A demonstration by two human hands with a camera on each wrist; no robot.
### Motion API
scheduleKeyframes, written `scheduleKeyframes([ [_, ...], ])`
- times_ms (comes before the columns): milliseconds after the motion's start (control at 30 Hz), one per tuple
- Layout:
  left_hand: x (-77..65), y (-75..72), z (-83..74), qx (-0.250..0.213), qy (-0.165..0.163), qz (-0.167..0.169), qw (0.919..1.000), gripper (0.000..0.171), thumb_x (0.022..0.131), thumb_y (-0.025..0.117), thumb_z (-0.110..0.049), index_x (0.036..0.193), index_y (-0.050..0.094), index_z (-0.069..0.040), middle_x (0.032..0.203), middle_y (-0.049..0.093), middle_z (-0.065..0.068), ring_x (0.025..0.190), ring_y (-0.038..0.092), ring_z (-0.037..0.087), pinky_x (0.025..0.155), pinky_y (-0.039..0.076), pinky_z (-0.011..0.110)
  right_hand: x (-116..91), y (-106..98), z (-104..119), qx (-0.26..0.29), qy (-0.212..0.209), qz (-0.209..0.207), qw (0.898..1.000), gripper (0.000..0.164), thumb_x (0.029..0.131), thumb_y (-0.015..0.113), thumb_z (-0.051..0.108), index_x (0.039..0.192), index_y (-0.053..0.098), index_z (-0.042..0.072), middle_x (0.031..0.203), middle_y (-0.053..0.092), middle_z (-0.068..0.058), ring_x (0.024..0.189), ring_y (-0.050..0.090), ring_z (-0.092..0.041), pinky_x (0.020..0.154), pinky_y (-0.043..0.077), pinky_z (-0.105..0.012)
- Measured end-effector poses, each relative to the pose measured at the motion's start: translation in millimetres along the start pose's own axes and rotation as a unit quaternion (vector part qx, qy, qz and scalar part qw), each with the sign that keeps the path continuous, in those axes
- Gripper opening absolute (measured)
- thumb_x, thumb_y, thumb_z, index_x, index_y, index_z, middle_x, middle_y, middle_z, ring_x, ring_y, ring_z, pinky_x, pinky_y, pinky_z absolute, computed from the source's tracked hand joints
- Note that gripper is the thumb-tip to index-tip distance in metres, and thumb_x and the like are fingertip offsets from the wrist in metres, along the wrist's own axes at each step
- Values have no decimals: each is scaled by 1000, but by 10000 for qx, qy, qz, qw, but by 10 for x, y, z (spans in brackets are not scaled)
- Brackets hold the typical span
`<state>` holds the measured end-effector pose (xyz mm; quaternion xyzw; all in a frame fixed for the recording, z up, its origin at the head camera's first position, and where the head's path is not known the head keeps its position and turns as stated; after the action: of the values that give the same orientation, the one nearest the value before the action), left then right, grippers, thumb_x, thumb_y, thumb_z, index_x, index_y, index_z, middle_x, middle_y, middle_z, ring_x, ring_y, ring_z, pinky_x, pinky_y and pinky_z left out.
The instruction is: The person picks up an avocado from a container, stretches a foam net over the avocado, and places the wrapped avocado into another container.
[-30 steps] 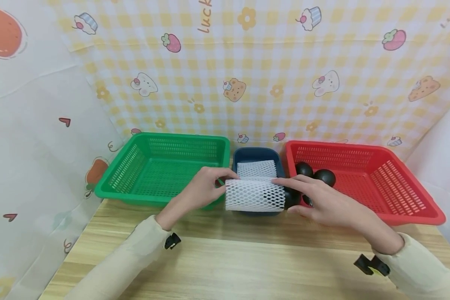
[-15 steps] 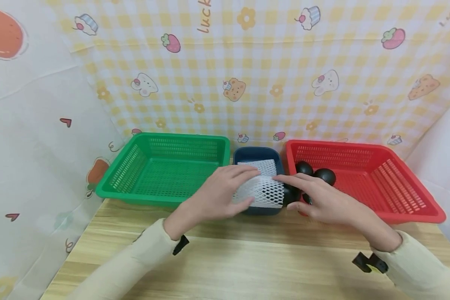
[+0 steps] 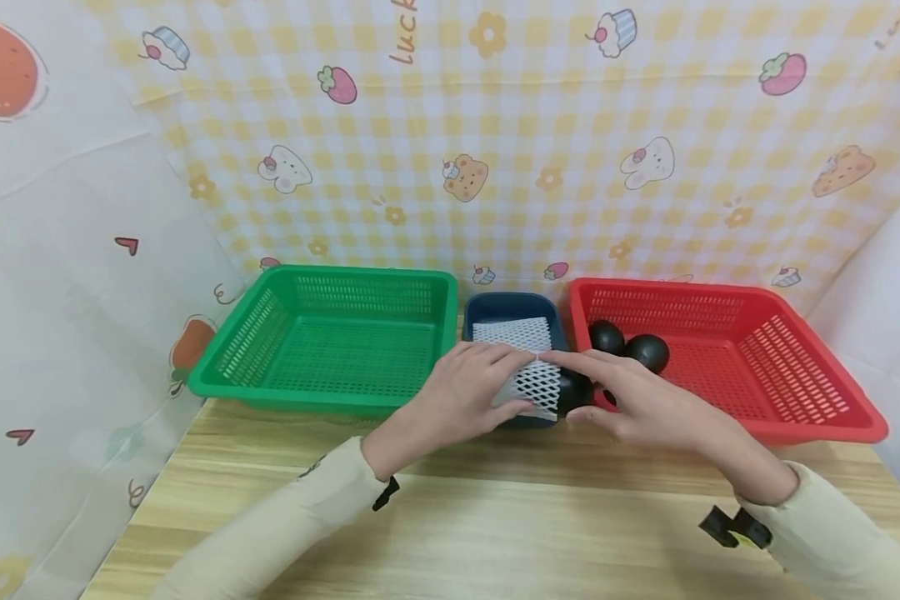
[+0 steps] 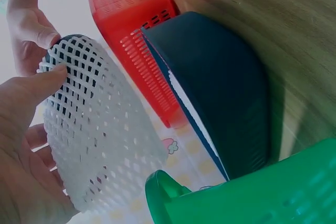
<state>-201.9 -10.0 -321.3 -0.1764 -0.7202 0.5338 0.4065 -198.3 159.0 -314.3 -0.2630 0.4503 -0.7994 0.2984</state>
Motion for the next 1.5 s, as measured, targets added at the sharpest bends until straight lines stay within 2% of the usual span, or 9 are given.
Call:
scheduleKeyframes([
  [200, -24, -8, 5, -25, 54, -20, 10000, 60, 90, 78, -44, 138, 62, -12, 129, 66, 4, 115, 62, 20, 96, 48, 38, -11, 17, -26, 99, 99, -70, 9999, 84, 85, 85, 23, 156, 40, 22, 146, 51, 1, 120, 54, -14, 93, 53, -42],
  [300, -36, -3, 8, -44, 56, 9, 10000, 60, 89, 78, -44, 137, 62, -12, 128, 66, 4, 113, 63, 21, 94, 49, 37, -19, 31, -40, 97, 91, -124, 9998, 90, 82, 88, 17, 156, 38, 21, 142, 54, -2, 112, 58, -15, 86, 56, -39],
  [533, -45, 0, 11, -86, 31, 80, 9999, 60, 89, 78, -43, 137, 62, -13, 128, 66, 4, 113, 63, 21, 92, 50, 36, -36, 47, -57, 107, -3, -302, 9995, 93, 77, 89, 5, 154, 37, 17, 133, 62, -6, 111, 63, -20, 86, 56, -45],
  [667, -43, -3, 9, -90, 39, 117, 9999, 59, 90, 77, -45, 137, 62, -12, 128, 66, 4, 112, 63, 20, 92, 50, 36, -33, 63, -45, 218, -38, -258, 9994, 89, 78, 87, 3, 152, 38, 11, 133, 60, -6, 109, 64, -19, 87, 56, -42],
  [900, -31, -31, 16, 23, 73, 103, 9999, 60, 90, 76, -46, 137, 62, -11, 127, 67, 4, 110, 64, 18, 89, 51, 35, -27, 101, -57, 440, 182, -103, 9988, 75, 85, 81, 6, 146, 37, 13, 130, 58, -4, 107, 63, -15, 88, 55, -34],
  [1033, -29, -46, 4, 33, 144, 99, 9998, 61, 89, 78, -45, 137, 62, -11, 128, 66, 4, 110, 63, 18, 89, 51, 36, -27, 110, -46, 488, 148, -96, 9987, 71, 87, 79, 6, 145, 37, 10, 126, 59, -3, 102, 64, -14, 86, 55, -33],
  [1267, -32, -76, 0, 108, 190, 116, 9997, 64, 87, 80, -46, 137, 61, -11, 128, 65, 4, 110, 63, 19, 91, 50, 36, -9, 56, -10, 353, -159, -655, 9971, 72, 80, 86, 4, 140, 48, 6, 121, 61, -3, 94, 65, -10, 80, 57, -31],
  [1500, -32, -120, 34, 123, 148, 108, 9998, 65, 87, 80, -46, 139, 61, -11, 129, 65, 5, 109, 64, 19, 89, 51, 35, -1, 53, -28, 693, -249, -981, 9924, 77, 74, 88, -3, 140, 51, 8, 126, 58, -3, 95, 67, -11, 82, 57, -31],
])
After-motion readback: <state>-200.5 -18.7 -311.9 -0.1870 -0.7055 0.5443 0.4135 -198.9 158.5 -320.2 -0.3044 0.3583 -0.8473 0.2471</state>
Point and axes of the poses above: each hand's wrist, its own x-axis towards the middle knuckle, its own y-axis out of the palm, z = x × y, the point moved 7 cm from there along x, towards the middle knuckle
